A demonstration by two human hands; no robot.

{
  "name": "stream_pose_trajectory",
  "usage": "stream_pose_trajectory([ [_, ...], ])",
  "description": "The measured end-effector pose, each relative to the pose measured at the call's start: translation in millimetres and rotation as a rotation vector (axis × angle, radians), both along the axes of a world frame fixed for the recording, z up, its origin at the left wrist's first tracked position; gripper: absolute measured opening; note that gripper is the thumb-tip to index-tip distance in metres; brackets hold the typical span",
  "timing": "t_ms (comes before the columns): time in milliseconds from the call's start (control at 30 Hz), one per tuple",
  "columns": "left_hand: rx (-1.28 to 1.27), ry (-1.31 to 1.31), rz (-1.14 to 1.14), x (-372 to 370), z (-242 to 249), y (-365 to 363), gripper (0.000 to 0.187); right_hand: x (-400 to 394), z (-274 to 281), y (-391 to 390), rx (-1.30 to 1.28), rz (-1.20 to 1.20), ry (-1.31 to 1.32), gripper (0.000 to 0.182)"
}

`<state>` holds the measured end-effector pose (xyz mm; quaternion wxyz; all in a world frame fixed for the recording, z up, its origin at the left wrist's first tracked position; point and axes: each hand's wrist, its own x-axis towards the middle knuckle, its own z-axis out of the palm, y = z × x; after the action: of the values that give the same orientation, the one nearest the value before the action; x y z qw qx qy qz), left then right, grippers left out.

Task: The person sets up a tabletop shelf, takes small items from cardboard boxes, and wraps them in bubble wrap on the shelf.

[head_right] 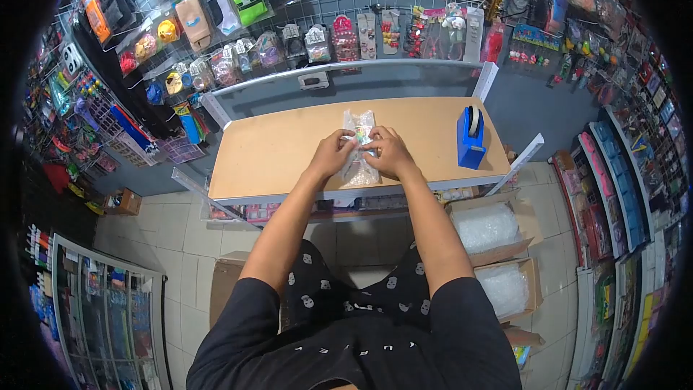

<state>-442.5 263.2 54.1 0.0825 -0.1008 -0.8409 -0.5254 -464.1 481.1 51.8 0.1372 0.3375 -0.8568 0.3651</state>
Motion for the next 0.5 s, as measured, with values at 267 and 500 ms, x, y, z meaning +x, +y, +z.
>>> stream_pose_trajectory([
  [267, 0.124, -0.107, -0.295, -8.2, -10.7, -22.3, 0.060, -0.7, 1.8, -0.2, 0.008, 0.029, -0.029, 0.028],
  [500, 0.055, -0.130, -0.376, -10.2, -7.3, -24.6, 0.067, 0.9, 1.7, -3.0, -0.040, 0.036, -0.013, 0.030],
])
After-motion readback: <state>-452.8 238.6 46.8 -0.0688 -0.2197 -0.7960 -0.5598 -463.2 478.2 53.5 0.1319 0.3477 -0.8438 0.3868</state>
